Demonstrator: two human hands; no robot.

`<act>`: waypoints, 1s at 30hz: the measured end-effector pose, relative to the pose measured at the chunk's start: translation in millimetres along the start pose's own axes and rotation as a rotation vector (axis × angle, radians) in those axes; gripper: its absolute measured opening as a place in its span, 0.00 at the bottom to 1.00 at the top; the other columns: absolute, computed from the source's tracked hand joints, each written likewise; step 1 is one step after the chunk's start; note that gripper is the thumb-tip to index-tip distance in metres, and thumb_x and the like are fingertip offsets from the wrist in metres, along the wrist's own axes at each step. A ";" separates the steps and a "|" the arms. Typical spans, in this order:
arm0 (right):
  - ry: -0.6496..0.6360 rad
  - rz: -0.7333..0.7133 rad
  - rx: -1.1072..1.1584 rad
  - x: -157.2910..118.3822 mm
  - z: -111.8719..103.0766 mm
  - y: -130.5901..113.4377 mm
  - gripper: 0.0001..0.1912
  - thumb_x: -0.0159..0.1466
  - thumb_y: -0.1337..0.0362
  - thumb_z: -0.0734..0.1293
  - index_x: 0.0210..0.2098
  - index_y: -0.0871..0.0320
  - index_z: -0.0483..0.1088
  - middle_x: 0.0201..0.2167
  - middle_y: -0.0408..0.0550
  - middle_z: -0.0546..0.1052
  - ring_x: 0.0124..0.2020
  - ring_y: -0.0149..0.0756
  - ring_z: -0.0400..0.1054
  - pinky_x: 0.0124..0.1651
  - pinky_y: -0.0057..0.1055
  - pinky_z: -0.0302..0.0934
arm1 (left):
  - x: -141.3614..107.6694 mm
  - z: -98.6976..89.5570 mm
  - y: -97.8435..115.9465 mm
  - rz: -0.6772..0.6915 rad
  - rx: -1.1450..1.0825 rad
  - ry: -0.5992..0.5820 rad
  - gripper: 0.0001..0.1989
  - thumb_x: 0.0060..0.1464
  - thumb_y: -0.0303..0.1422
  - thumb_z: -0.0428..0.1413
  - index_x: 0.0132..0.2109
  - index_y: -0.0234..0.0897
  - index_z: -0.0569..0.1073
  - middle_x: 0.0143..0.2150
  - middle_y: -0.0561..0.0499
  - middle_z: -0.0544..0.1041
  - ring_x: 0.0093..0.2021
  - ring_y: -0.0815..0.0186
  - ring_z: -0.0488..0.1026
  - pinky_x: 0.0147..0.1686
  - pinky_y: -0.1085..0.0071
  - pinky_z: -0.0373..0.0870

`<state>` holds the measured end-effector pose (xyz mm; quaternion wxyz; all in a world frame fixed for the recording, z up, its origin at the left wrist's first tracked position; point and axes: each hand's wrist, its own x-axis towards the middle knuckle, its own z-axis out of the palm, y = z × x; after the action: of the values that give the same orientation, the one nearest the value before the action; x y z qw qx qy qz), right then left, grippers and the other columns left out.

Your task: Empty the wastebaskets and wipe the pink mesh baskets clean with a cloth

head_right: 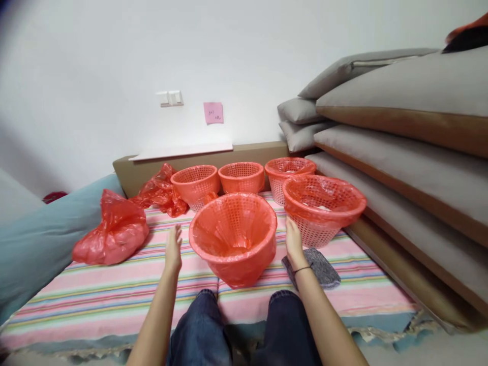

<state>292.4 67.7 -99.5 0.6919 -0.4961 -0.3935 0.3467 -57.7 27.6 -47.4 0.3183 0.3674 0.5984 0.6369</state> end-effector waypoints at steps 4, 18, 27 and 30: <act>-0.308 -0.186 -0.183 56.9 38.7 -59.9 0.22 0.61 0.56 0.65 0.52 0.57 0.73 0.58 0.53 0.73 0.60 0.40 0.65 0.66 0.40 0.53 | 38.6 27.8 58.4 0.254 0.215 -0.195 0.14 0.58 0.34 0.53 0.50 0.39 0.73 0.62 0.45 0.72 0.65 0.61 0.63 0.67 0.65 0.52; -0.519 0.120 -0.344 17.8 16.2 -74.6 0.17 0.54 0.51 0.71 0.36 0.59 0.75 0.37 0.52 0.81 0.39 0.47 0.74 0.44 0.42 0.68 | 4.5 9.6 35.9 0.115 0.471 -0.287 0.20 0.50 0.50 0.56 0.33 0.36 0.69 0.31 0.50 0.75 0.34 0.60 0.72 0.35 0.67 0.67; -0.076 0.115 -0.160 -105.0 -25.2 -74.3 0.26 0.60 0.45 0.66 0.52 0.53 0.69 0.52 0.48 0.74 0.55 0.45 0.66 0.60 0.41 0.58 | -123.4 -28.1 10.2 0.206 0.280 -0.025 0.16 0.63 0.47 0.47 0.43 0.40 0.69 0.39 0.52 0.74 0.40 0.63 0.71 0.41 0.69 0.66; -0.080 0.117 -0.124 -111.2 -30.9 -73.4 0.26 0.61 0.45 0.66 0.53 0.52 0.69 0.54 0.47 0.74 0.57 0.45 0.66 0.62 0.41 0.58 | -124.4 -31.3 8.2 0.196 0.271 -0.043 0.15 0.62 0.47 0.48 0.40 0.41 0.69 0.36 0.53 0.73 0.37 0.63 0.70 0.38 0.70 0.67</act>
<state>276.3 -61.4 -57.5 0.6222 -0.5458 -0.4120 0.3810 -18.3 -94.7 -50.5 0.2147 0.4770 0.6331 0.5706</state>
